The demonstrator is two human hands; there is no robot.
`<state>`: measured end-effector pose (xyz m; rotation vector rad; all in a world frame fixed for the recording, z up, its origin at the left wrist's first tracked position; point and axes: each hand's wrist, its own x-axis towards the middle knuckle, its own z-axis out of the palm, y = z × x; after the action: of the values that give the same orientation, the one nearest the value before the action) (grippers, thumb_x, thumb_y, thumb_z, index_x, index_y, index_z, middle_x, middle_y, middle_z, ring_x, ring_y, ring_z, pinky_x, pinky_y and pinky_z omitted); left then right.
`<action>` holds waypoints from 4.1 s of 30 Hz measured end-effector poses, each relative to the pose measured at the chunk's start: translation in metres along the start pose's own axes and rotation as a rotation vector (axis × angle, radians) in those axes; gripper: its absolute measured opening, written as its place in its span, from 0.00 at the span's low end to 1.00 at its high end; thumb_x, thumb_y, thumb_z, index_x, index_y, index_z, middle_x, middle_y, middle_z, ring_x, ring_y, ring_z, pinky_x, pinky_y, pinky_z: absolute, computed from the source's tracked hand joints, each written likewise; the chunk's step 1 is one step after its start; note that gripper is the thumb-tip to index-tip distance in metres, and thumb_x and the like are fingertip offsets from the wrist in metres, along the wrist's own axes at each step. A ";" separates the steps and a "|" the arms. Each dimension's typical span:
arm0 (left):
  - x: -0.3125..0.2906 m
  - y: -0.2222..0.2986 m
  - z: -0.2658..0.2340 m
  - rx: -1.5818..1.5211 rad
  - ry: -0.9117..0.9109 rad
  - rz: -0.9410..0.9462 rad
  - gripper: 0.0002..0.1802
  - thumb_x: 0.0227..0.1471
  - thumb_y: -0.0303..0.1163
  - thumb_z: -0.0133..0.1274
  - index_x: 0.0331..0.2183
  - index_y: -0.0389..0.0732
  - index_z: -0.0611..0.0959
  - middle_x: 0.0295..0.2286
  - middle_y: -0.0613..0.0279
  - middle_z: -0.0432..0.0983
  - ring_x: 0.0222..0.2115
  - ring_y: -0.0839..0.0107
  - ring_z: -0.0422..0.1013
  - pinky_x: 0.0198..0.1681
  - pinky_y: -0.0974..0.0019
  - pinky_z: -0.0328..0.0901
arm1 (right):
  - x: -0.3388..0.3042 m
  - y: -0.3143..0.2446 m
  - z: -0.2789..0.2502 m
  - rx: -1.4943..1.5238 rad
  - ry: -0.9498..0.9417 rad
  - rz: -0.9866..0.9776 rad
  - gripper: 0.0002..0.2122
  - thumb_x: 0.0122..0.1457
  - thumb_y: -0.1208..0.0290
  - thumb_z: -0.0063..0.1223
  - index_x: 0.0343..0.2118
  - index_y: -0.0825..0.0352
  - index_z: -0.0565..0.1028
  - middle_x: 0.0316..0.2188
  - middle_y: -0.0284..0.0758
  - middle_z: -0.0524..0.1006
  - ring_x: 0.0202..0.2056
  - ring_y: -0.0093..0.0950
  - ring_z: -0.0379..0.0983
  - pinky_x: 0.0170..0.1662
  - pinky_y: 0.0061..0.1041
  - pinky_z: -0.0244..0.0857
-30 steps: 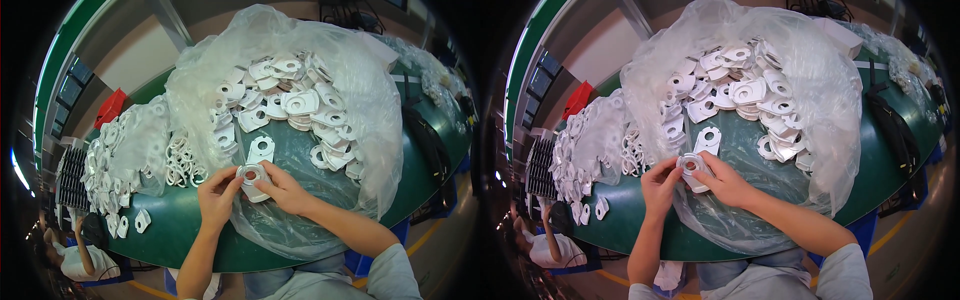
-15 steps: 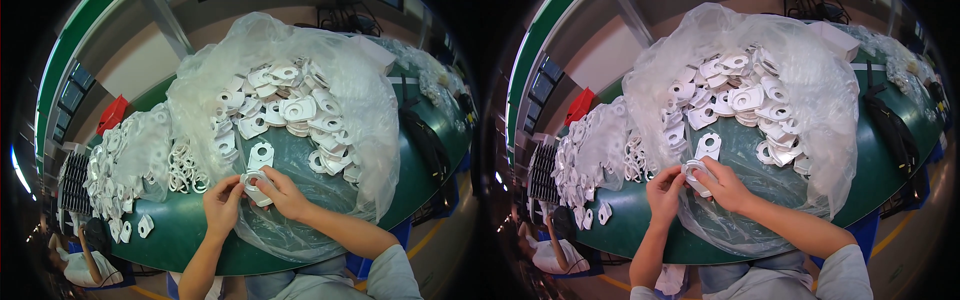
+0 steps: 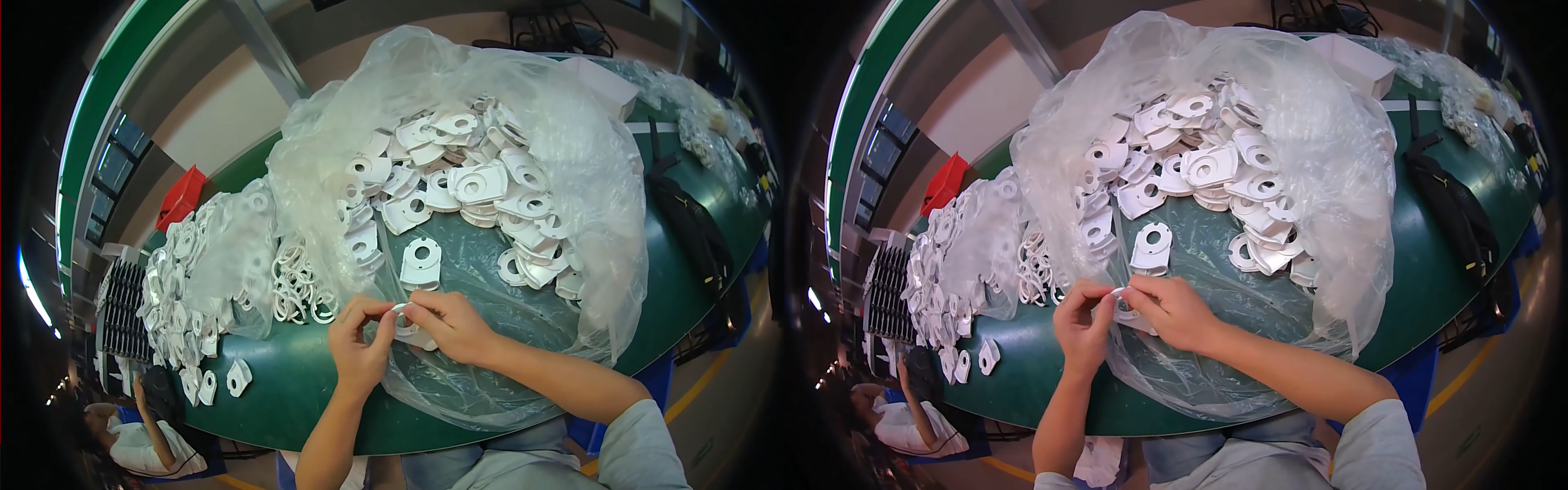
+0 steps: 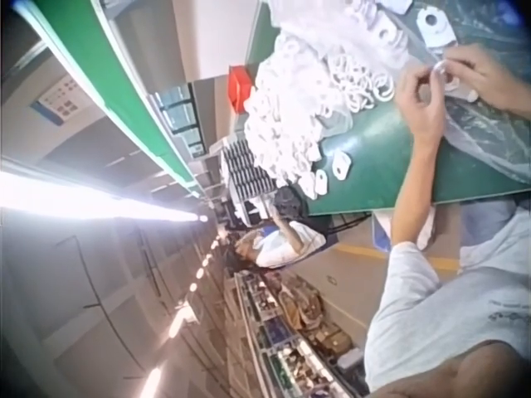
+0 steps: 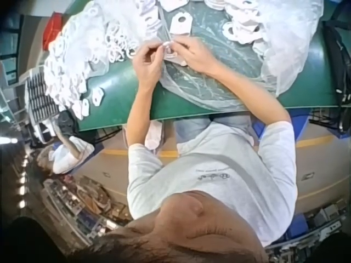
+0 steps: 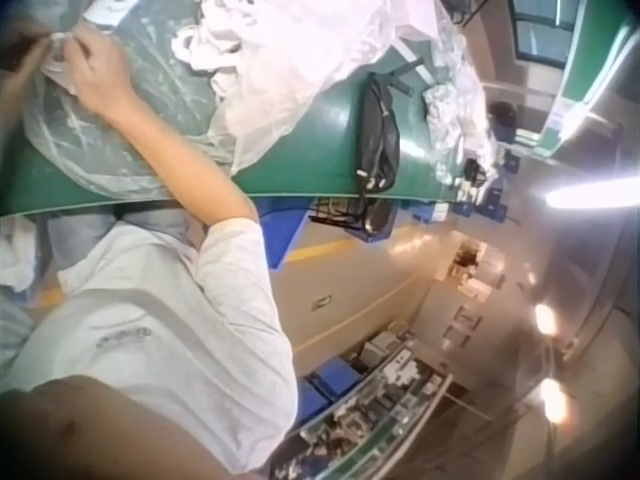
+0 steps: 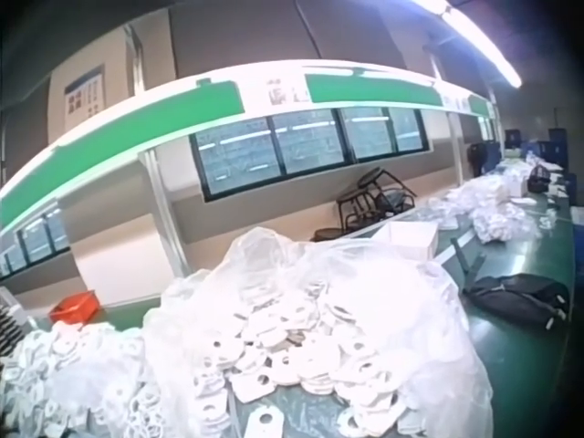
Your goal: Sorting and inspecting white plastic components at a factory workbench.
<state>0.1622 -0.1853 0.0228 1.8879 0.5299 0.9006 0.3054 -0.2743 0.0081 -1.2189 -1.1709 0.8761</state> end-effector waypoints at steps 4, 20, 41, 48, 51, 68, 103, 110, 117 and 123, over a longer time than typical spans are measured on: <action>0.001 -0.006 0.006 -0.058 0.025 -0.095 0.07 0.47 0.18 0.52 0.33 0.31 0.76 0.31 0.61 0.72 0.32 0.77 0.70 0.37 0.75 0.63 | 0.000 -0.010 -0.001 0.139 0.008 0.141 0.13 0.62 0.66 0.39 0.26 0.69 0.69 0.19 0.30 0.71 0.20 0.15 0.67 0.20 0.16 0.60; -0.032 0.024 -0.095 -0.084 0.228 -0.190 0.11 0.49 0.25 0.54 0.37 0.36 0.76 0.27 0.65 0.75 0.26 0.80 0.69 0.31 0.77 0.62 | 0.000 0.014 -0.009 0.357 -0.064 0.137 0.22 0.62 0.52 0.35 0.41 0.71 0.66 0.38 0.41 0.72 0.36 0.29 0.72 0.29 0.23 0.69; 0.035 -0.049 -0.248 0.654 0.394 -0.227 0.07 0.45 0.27 0.54 0.29 0.34 0.81 0.18 0.60 0.75 0.18 0.73 0.71 0.23 0.70 0.63 | -0.004 0.002 -0.008 0.201 -0.022 0.179 0.10 0.61 0.73 0.39 0.33 0.73 0.73 0.30 0.36 0.74 0.29 0.22 0.72 0.29 0.18 0.66; 0.030 -0.098 -0.230 1.275 0.285 -0.112 0.12 0.38 0.27 0.58 0.29 0.32 0.79 0.31 0.48 0.73 0.33 0.50 0.70 0.38 0.56 0.64 | 0.019 -0.048 -0.044 -0.441 0.092 0.031 0.07 0.55 0.72 0.50 0.29 0.71 0.74 0.22 0.34 0.75 0.20 0.21 0.70 0.26 0.19 0.65; 0.034 -0.100 -0.228 1.371 0.314 -0.106 0.09 0.37 0.27 0.59 0.25 0.34 0.78 0.30 0.49 0.72 0.35 0.51 0.68 0.39 0.55 0.63 | 0.031 -0.049 -0.051 -0.800 0.083 0.238 0.16 0.52 0.58 0.53 0.28 0.70 0.74 0.22 0.38 0.75 0.20 0.29 0.71 0.25 0.26 0.64; -0.005 -0.024 -0.189 0.407 0.446 -0.192 0.08 0.41 0.22 0.56 0.29 0.35 0.79 0.27 0.63 0.76 0.26 0.77 0.70 0.29 0.74 0.63 | 0.061 -0.027 -0.064 -0.749 0.049 0.152 0.19 0.54 0.57 0.47 0.24 0.73 0.75 0.21 0.44 0.75 0.26 0.41 0.71 0.38 0.34 0.66; 0.025 0.017 -0.038 0.489 0.051 0.209 0.18 0.36 0.18 0.56 0.36 0.41 0.80 0.31 0.62 0.76 0.28 0.69 0.71 0.29 0.70 0.67 | 0.012 -0.010 -0.040 0.507 -0.065 0.490 0.10 0.55 0.76 0.47 0.40 0.70 0.65 0.32 0.41 0.75 0.27 0.33 0.77 0.19 0.23 0.71; 0.018 -0.020 -0.106 0.703 -0.098 -0.225 0.10 0.35 0.23 0.60 0.27 0.36 0.81 0.23 0.58 0.73 0.22 0.69 0.68 0.26 0.67 0.62 | 0.014 -0.010 -0.037 0.510 -0.128 0.504 0.10 0.56 0.76 0.46 0.40 0.70 0.64 0.35 0.42 0.74 0.30 0.35 0.77 0.20 0.24 0.72; 0.019 -0.023 -0.104 0.801 -0.162 -0.181 0.09 0.36 0.25 0.60 0.26 0.36 0.80 0.23 0.58 0.73 0.24 0.67 0.69 0.27 0.66 0.63 | 0.014 -0.010 -0.035 0.497 -0.123 0.494 0.10 0.56 0.76 0.45 0.40 0.70 0.63 0.34 0.42 0.73 0.29 0.34 0.77 0.20 0.24 0.71; 0.023 -0.021 -0.115 0.396 0.217 -0.205 0.04 0.45 0.24 0.54 0.27 0.35 0.79 0.22 0.63 0.74 0.20 0.79 0.66 0.24 0.72 0.61 | 0.012 -0.009 -0.035 0.488 -0.121 0.485 0.09 0.56 0.76 0.46 0.39 0.70 0.64 0.32 0.42 0.74 0.27 0.32 0.76 0.19 0.23 0.70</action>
<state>0.0884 -0.0947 0.0448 2.0454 1.0795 0.9167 0.3408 -0.2726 0.0209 -1.0604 -0.6900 1.5158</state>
